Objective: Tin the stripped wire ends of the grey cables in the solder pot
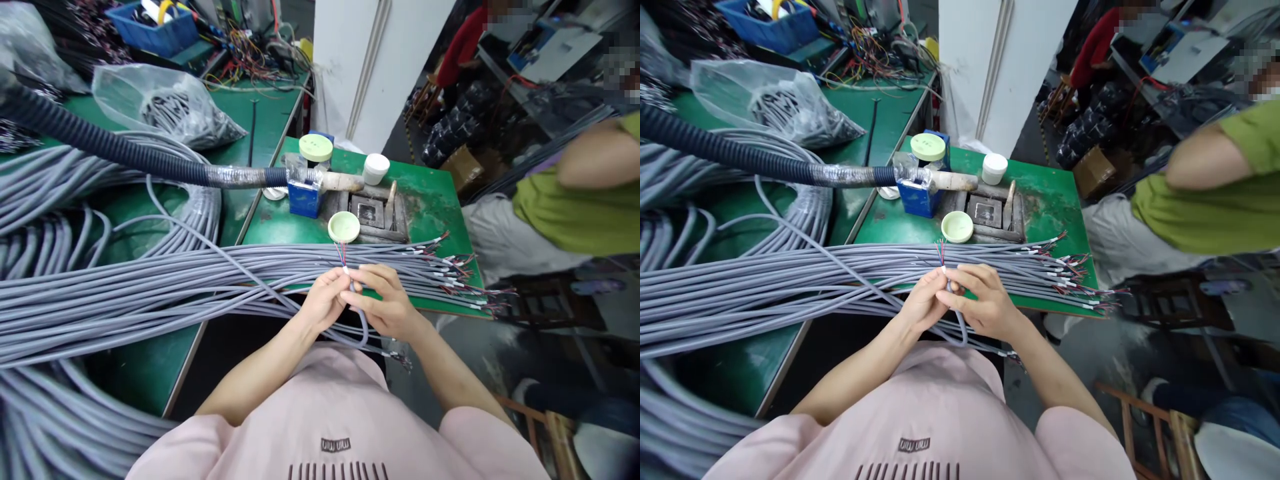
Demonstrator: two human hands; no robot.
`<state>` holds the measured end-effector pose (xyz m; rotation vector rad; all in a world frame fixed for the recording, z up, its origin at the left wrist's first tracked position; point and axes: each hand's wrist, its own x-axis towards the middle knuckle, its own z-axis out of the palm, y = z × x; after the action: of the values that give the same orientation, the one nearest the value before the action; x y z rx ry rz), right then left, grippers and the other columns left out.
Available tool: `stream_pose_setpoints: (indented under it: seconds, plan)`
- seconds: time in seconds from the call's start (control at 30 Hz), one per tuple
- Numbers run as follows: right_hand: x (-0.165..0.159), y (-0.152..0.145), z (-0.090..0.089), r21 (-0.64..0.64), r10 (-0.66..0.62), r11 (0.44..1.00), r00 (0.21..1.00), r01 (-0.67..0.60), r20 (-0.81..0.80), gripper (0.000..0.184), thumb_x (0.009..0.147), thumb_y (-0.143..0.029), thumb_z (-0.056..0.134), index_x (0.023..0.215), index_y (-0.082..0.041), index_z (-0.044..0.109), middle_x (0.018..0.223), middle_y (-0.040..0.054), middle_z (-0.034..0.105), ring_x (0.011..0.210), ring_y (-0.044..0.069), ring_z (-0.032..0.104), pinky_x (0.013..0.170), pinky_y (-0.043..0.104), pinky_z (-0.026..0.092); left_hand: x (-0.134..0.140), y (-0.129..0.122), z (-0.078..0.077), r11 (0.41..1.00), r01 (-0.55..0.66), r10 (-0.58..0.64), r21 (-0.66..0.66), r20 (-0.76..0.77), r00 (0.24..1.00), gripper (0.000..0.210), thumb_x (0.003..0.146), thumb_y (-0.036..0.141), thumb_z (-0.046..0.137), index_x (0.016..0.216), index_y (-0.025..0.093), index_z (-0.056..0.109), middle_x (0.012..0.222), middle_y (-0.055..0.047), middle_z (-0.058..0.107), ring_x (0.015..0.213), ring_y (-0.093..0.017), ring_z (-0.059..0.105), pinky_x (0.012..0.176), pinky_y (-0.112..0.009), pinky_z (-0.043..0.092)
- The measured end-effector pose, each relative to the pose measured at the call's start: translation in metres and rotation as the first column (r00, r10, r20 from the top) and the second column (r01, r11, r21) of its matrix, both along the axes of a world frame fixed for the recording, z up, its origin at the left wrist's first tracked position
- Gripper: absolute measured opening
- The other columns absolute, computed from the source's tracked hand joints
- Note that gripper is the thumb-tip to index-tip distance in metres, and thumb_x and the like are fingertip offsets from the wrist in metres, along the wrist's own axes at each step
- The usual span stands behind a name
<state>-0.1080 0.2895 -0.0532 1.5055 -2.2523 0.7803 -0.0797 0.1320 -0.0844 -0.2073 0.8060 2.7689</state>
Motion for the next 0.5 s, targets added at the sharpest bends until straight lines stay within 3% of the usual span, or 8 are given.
stream_pose_setpoints:
  seconds: [0.1,0.2,0.27,0.33,0.37,0.4,0.5]
  plan:
    - [-0.005,-0.002,-0.005,-0.038,0.003,0.999,0.999,-0.004,-0.036,0.030,0.091,-0.022,0.056,0.116,-0.036,0.066,0.130,0.0027,0.060,0.121,0.024,0.051,0.099,0.045,0.045,-0.001,0.000,0.001,0.998,-0.038,0.037,-0.040,-0.031,0.999,0.038,0.062,0.040,0.085,0.070,0.012,0.060,0.065,0.000,0.063,0.051,-0.008,0.054,0.048,-0.019,0.044]
    - [-0.016,-0.001,-0.002,-0.167,-0.018,0.986,1.000,0.015,-0.018,0.030,0.090,-0.027,0.059,0.119,-0.035,0.065,0.125,0.0041,0.063,0.117,0.025,0.054,0.095,0.046,0.048,0.003,-0.004,0.006,0.971,-0.132,0.110,-0.198,-0.118,0.987,0.031,0.071,0.040,0.079,0.085,0.015,0.067,0.076,-0.003,0.069,0.064,-0.012,0.063,0.062,-0.023,0.051]
    - [-0.028,0.001,0.005,-0.258,-0.105,0.960,0.994,0.109,0.028,0.030,0.091,-0.028,0.059,0.120,-0.034,0.064,0.122,0.0046,0.065,0.115,0.027,0.056,0.096,0.049,0.047,0.011,-0.010,0.012,0.871,-0.284,0.175,-0.400,-0.287,0.942,0.027,0.077,0.035,0.074,0.097,0.018,0.070,0.086,-0.006,0.073,0.079,-0.017,0.067,0.078,-0.030,0.053]
    - [-0.045,0.000,0.013,-0.322,-0.239,0.912,0.967,0.256,0.091,0.027,0.092,-0.031,0.056,0.117,-0.031,0.066,0.116,0.0055,0.067,0.111,0.028,0.059,0.098,0.050,0.046,0.022,-0.016,0.021,0.698,-0.468,0.155,-0.542,-0.524,0.838,0.018,0.079,0.028,0.071,0.094,0.019,0.072,0.088,-0.007,0.074,0.085,-0.020,0.067,0.086,-0.035,0.051]
    - [-0.053,-0.001,0.016,-0.342,-0.298,0.883,0.946,0.323,0.124,0.025,0.094,-0.034,0.054,0.114,-0.030,0.068,0.112,0.0061,0.068,0.108,0.028,0.060,0.097,0.049,0.047,0.028,-0.019,0.025,0.651,-0.516,0.085,-0.557,-0.622,0.779,0.012,0.078,0.025,0.070,0.089,0.020,0.074,0.084,-0.007,0.074,0.082,-0.021,0.067,0.084,-0.036,0.051]
    - [-0.062,-0.004,0.018,-0.348,-0.341,0.859,0.926,0.376,0.159,0.025,0.094,-0.036,0.052,0.111,-0.028,0.069,0.108,0.0067,0.069,0.105,0.027,0.061,0.095,0.046,0.048,0.033,-0.020,0.028,0.650,-0.509,-0.032,-0.564,-0.689,0.724,0.009,0.078,0.024,0.069,0.085,0.021,0.074,0.081,-0.007,0.074,0.079,-0.022,0.067,0.081,-0.036,0.051]
    - [-0.084,-0.015,0.018,-0.310,-0.364,0.854,0.905,0.418,0.218,0.027,0.095,-0.041,0.051,0.102,-0.025,0.071,0.098,0.0066,0.069,0.096,0.023,0.063,0.088,0.039,0.051,0.040,-0.018,0.030,0.706,-0.258,-0.472,-0.659,-0.711,0.522,0.014,0.081,0.025,0.066,0.091,0.023,0.075,0.086,-0.009,0.074,0.081,-0.024,0.069,0.081,-0.036,0.053]
